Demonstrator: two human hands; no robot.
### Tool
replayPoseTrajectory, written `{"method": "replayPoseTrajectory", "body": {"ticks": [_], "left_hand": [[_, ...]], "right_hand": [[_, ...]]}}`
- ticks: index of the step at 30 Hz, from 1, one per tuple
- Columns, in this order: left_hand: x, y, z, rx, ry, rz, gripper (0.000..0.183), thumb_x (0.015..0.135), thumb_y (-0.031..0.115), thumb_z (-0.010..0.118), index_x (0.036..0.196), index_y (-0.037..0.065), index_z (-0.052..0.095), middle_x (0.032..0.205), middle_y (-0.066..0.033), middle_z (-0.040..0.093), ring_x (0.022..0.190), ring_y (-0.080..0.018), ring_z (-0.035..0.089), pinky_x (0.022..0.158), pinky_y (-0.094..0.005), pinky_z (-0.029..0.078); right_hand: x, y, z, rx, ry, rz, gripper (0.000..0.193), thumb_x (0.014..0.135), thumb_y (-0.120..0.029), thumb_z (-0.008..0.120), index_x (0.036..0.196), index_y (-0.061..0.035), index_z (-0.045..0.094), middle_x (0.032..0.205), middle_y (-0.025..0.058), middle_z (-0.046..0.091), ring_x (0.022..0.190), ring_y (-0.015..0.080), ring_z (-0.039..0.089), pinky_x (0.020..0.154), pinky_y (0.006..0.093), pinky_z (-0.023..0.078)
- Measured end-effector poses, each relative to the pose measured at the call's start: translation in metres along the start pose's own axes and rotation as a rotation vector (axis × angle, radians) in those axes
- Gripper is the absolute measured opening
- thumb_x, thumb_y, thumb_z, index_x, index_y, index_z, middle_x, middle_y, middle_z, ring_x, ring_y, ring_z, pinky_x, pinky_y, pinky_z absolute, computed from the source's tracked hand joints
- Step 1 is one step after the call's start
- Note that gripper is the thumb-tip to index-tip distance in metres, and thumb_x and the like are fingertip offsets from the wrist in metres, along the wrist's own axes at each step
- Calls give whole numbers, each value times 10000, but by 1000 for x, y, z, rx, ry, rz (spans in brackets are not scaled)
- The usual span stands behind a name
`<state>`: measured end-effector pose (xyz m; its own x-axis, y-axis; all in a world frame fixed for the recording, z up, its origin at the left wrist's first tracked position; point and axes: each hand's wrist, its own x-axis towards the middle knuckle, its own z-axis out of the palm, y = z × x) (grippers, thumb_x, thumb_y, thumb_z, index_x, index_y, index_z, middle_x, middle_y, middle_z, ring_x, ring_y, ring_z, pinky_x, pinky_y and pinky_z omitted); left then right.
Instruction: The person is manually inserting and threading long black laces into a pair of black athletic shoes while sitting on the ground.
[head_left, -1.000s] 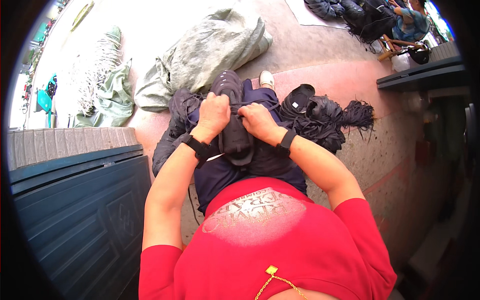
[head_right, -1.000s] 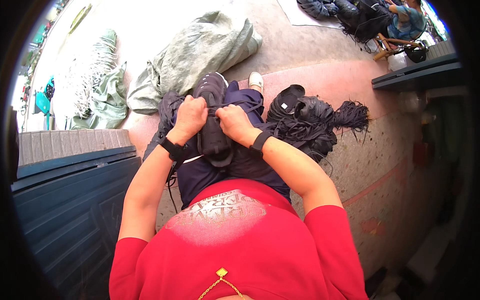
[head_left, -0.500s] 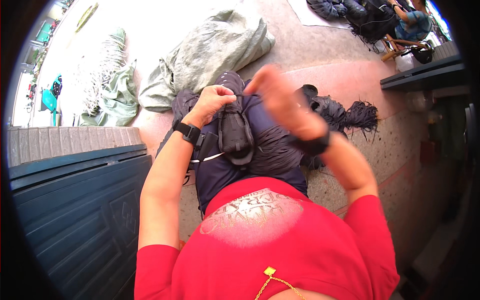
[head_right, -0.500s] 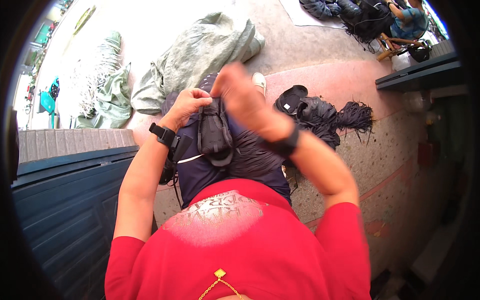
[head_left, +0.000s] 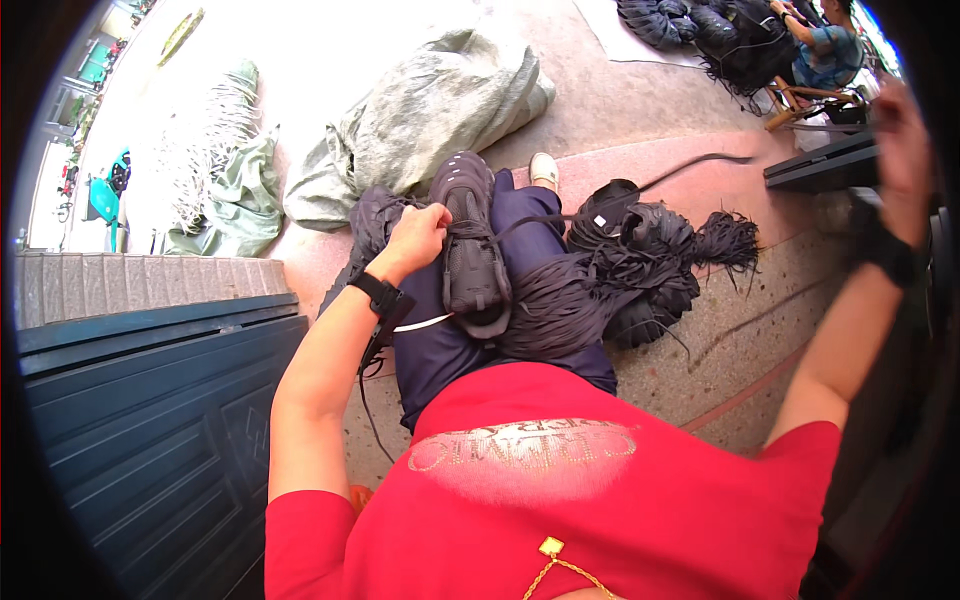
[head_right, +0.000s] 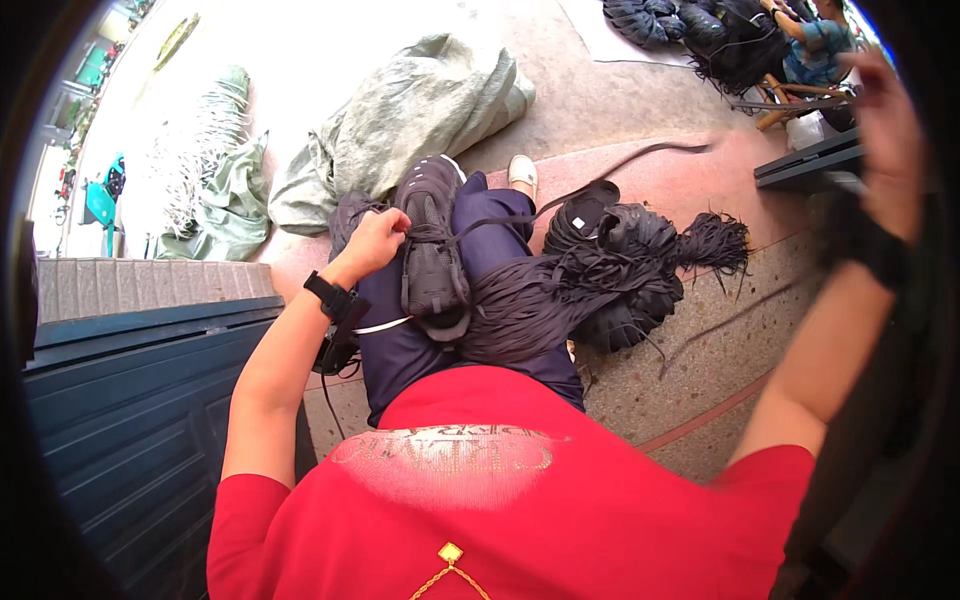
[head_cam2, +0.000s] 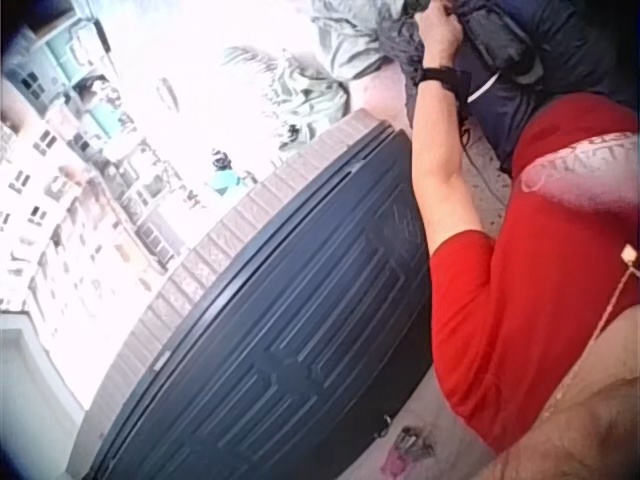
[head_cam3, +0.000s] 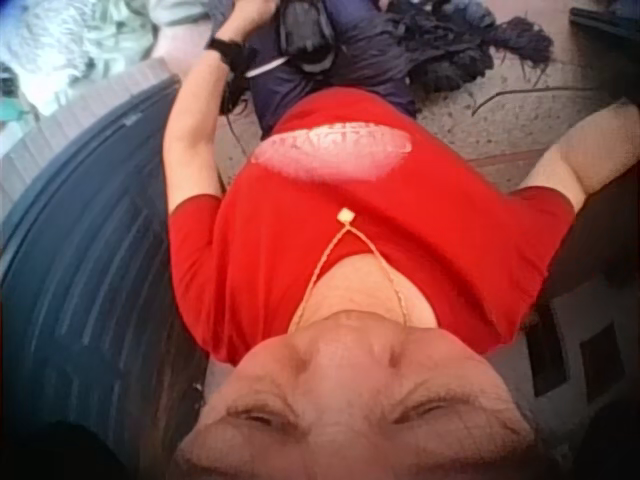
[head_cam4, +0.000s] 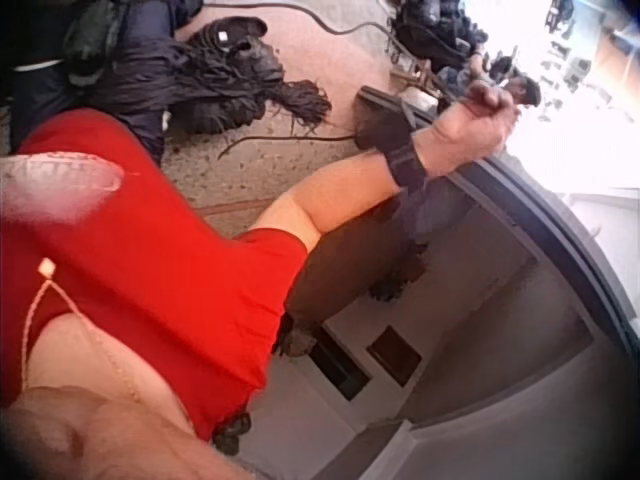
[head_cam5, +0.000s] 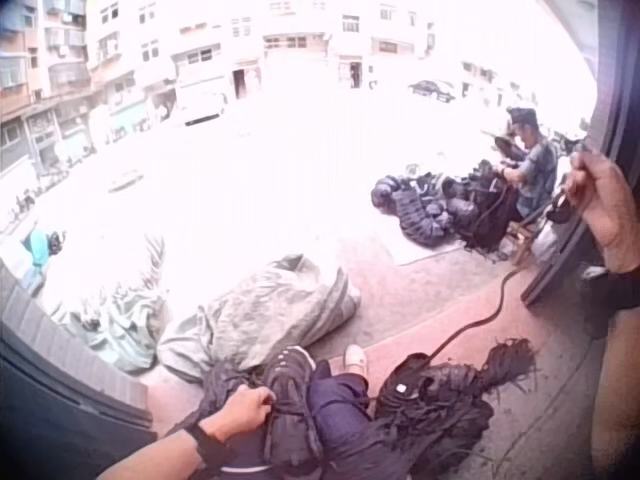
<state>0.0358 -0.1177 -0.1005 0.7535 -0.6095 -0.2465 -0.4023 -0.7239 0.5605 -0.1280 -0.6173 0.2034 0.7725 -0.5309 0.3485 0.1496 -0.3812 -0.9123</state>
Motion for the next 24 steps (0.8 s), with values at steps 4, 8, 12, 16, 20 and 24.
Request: {"method": "replayPoseTrajectory", "body": {"ticks": [4,8,12,16,20,24], "left_hand": [[-14,-1,2,118,90,114,151,715,73,597,866,64,592,826,-96,578,851,-292,486,767,-358,421],[-8,3,6,369,227,381,97,699,101,598,794,84,611,773,-64,567,849,-263,500,717,-347,457],[-12,-9,6,380,225,423,70,720,73,559,776,55,597,752,-83,555,818,-271,492,729,-343,437],[-14,-14,12,366,230,436,78,727,61,536,773,50,597,741,-90,557,803,-275,498,720,-344,439],[-10,-14,14,378,277,423,59,716,68,525,757,45,560,727,-95,564,791,-268,511,671,-343,457],[-9,-6,10,488,269,315,51,707,85,519,745,51,522,685,-100,570,758,-263,535,590,-342,484]], "right_hand": [[-97,77,221,-325,-484,437,225,824,-206,495,966,-54,578,835,-17,554,626,86,491,561,226,407],[-202,147,338,-262,-975,98,195,712,-186,568,846,-65,639,762,138,624,720,276,610,651,374,474],[-243,147,387,-476,-788,47,172,714,-178,543,812,-68,630,774,169,609,758,323,598,678,401,476],[-254,152,402,-570,-605,-78,115,701,-137,543,715,-39,602,727,145,605,715,314,597,639,411,472],[-255,157,411,-785,-666,-204,77,696,-152,563,704,-77,578,701,95,590,675,240,589,585,379,425],[-256,151,417,-929,-714,-296,82,736,-113,506,729,-83,582,714,77,599,685,204,589,603,360,409]]}}
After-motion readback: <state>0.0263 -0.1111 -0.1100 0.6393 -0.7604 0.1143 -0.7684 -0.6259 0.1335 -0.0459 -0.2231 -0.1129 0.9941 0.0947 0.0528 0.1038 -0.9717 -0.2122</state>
